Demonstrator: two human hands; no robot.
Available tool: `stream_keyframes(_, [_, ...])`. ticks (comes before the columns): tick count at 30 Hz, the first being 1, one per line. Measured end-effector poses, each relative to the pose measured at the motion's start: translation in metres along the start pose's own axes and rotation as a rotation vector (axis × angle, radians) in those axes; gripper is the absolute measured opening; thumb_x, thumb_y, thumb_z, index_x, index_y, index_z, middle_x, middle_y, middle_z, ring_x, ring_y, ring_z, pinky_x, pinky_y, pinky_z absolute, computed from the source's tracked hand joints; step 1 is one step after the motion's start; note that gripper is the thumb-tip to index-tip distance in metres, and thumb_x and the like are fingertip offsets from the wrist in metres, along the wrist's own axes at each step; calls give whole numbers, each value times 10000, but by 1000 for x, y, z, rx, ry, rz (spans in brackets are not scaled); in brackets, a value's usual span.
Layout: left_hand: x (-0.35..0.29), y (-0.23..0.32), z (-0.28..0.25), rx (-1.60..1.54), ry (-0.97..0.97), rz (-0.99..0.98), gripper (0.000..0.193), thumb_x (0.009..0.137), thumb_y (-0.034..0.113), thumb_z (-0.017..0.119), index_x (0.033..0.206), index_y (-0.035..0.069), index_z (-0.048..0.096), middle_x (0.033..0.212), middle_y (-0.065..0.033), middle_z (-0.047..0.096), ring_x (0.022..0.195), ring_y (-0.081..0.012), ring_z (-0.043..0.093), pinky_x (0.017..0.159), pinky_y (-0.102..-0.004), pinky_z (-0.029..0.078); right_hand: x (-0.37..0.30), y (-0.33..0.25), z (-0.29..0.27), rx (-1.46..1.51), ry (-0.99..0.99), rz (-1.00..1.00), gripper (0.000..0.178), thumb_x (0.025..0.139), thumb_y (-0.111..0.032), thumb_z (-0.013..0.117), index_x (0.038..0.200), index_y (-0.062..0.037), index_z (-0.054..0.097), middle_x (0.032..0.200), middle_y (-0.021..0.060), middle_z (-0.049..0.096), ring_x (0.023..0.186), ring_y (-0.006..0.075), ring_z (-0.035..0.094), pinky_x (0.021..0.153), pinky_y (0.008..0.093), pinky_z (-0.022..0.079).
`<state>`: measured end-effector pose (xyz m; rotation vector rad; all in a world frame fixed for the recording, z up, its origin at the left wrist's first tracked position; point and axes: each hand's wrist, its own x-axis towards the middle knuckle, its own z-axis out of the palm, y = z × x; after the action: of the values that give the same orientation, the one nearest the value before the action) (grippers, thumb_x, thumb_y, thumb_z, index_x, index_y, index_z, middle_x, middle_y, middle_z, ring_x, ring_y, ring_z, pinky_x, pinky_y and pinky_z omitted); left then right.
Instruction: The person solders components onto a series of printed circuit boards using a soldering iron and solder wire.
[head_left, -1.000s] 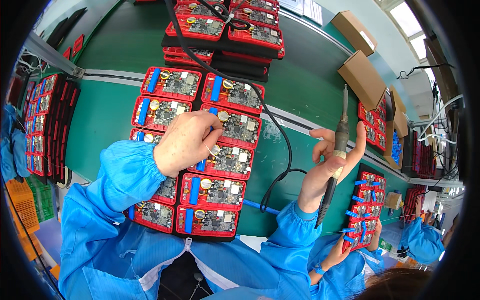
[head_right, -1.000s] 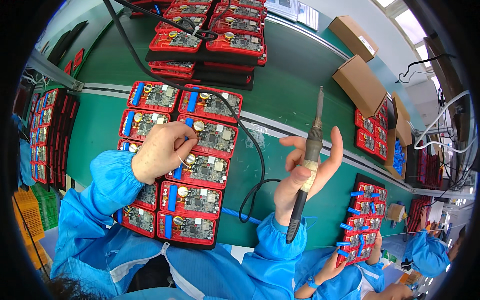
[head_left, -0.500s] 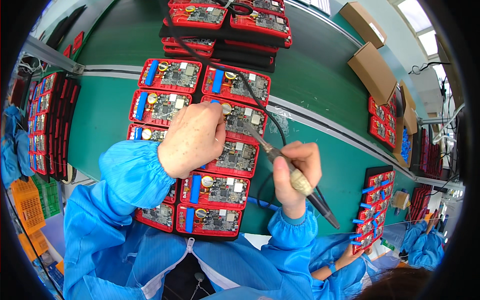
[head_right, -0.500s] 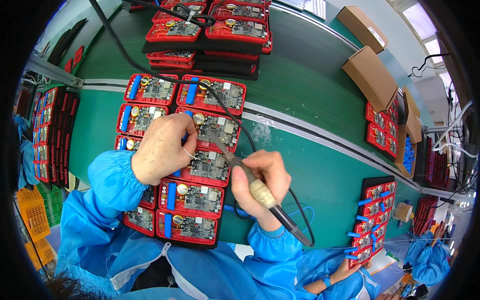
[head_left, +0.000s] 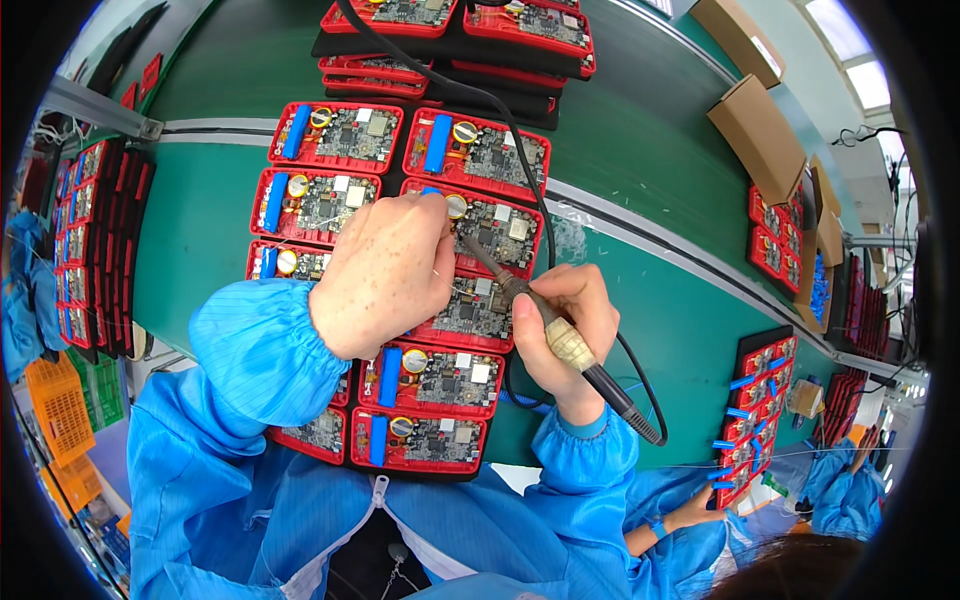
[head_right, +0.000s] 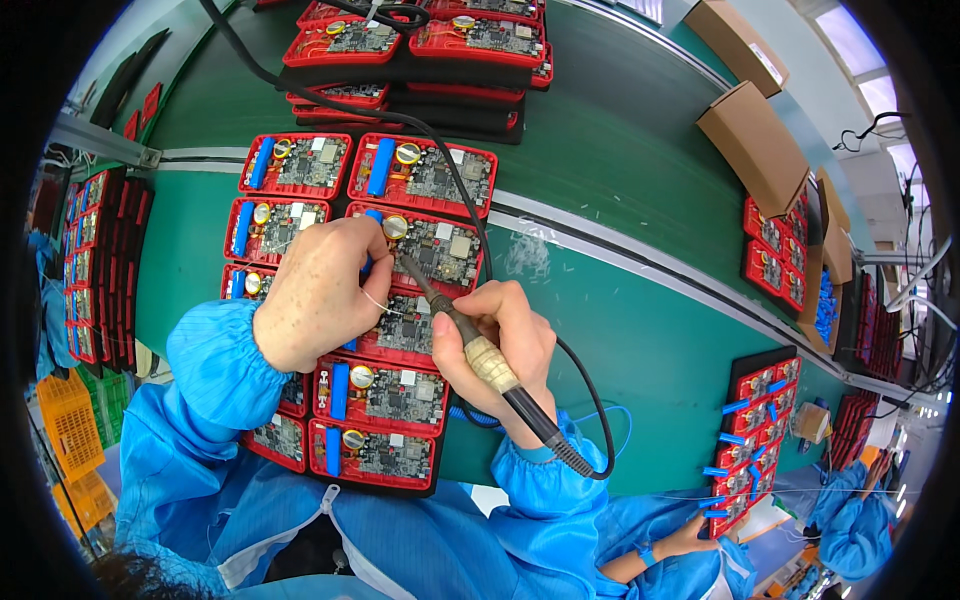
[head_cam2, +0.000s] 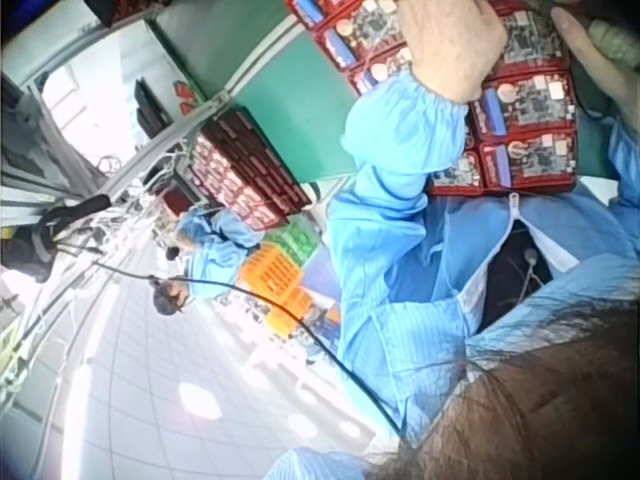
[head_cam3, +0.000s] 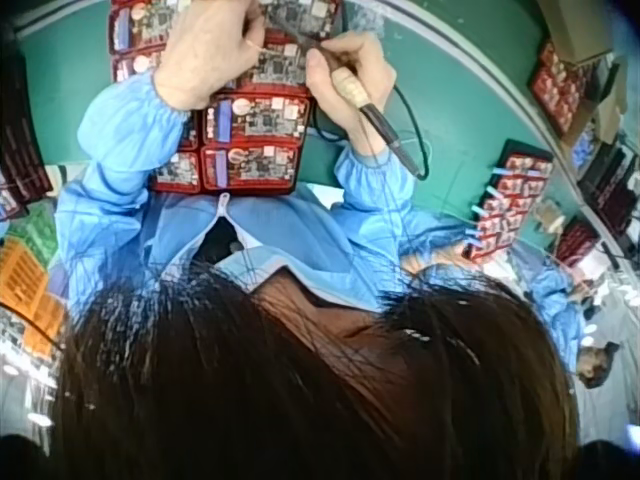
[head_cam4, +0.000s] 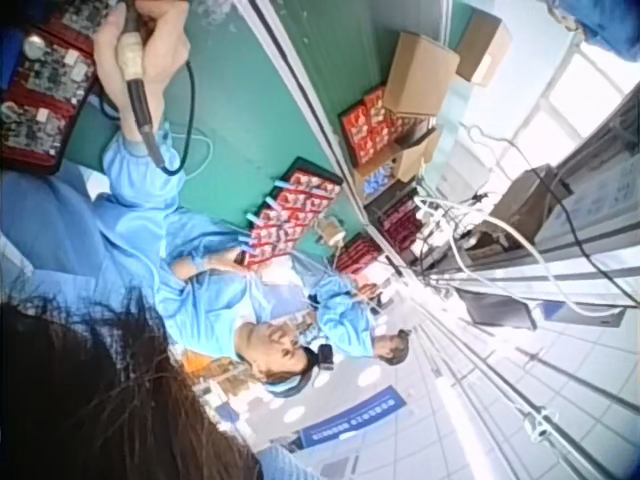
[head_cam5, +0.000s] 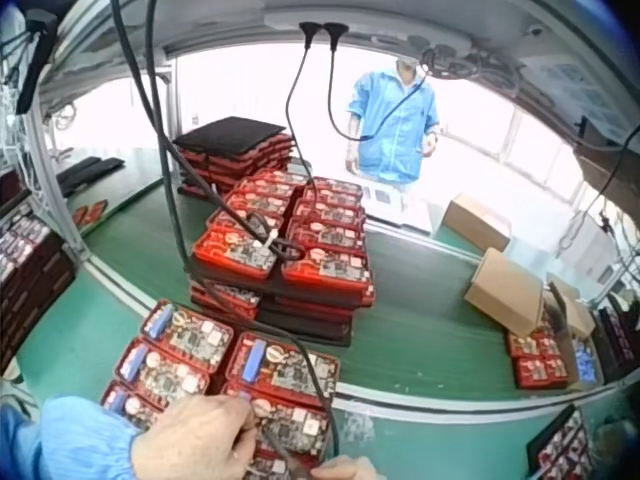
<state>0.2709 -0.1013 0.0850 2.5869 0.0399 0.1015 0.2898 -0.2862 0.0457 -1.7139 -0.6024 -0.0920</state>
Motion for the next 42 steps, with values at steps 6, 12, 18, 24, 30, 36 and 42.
stream_keyframes(6, [1, 0, 0, 14, -19, -4, 61, 729, 21, 603, 746, -12, 555, 702, -194, 596, 661, -378, 593, 600, -443, 463, -1, 4, 1, 20, 8, 6, 205, 740, -16, 692, 830, -5, 508, 637, 45, 527, 466, 60, 446, 418, 213, 330])
stream_keyframes(12, [2, 2, -1, 22, -20, -7, 55, 726, 18, 603, 742, -15, 562, 699, -196, 601, 660, -379, 595, 603, -441, 464, -1, 5, -1, 28, -15, 2, 205, 742, -18, 690, 833, -4, 507, 644, 46, 526, 462, 58, 436, 418, 210, 324])
stream_keyframes(18, [5, 3, -4, 15, -94, -16, 99, 767, 57, 551, 745, -40, 555, 712, -228, 601, 699, -407, 599, 641, -494, 471, -2, 6, -3, 63, 51, -11, 202, 755, -25, 679, 854, -4, 504, 658, 55, 531, 471, 56, 438, 422, 206, 329])
stream_keyframes(24, [4, 1, -2, 51, -60, -9, 42, 733, 22, 600, 735, -9, 572, 686, -193, 606, 662, -385, 597, 616, -452, 466, -5, 1, -8, 143, 104, 35, 225, 790, -65, 677, 901, -16, 487, 689, 36, 525, 526, 42, 423, 465, 196, 335])
stream_keyframes(30, [3, -2, -22, -60, -168, 4, 77, 778, 67, 573, 787, -7, 593, 727, -200, 616, 705, -382, 606, 637, -465, 474, -5, -13, -18, 88, 110, 104, 334, 772, -116, 748, 984, -6, 514, 712, 54, 602, 581, 71, 545, 514, 214, 426])
stream_keyframes(36, [-40, -4, -38, -188, -102, 144, 67, 754, 4, 635, 817, 10, 613, 566, -92, 510, 471, -177, 505, 458, -312, 393, -23, -23, -39, -100, -17, -29, 395, 728, -246, 773, 1003, 3, 639, 682, 89, 668, 541, 125, 618, 490, 266, 474])
stream_keyframes(42, [-63, -4, -17, -168, -112, 109, 119, 754, 66, 671, 858, 22, 633, 678, -126, 588, 542, -252, 573, 500, -367, 445, -22, -18, -1, -374, -125, -294, 247, 686, -97, 735, 917, -116, 649, 723, 50, 635, 547, 201, 596, 467, 313, 463])
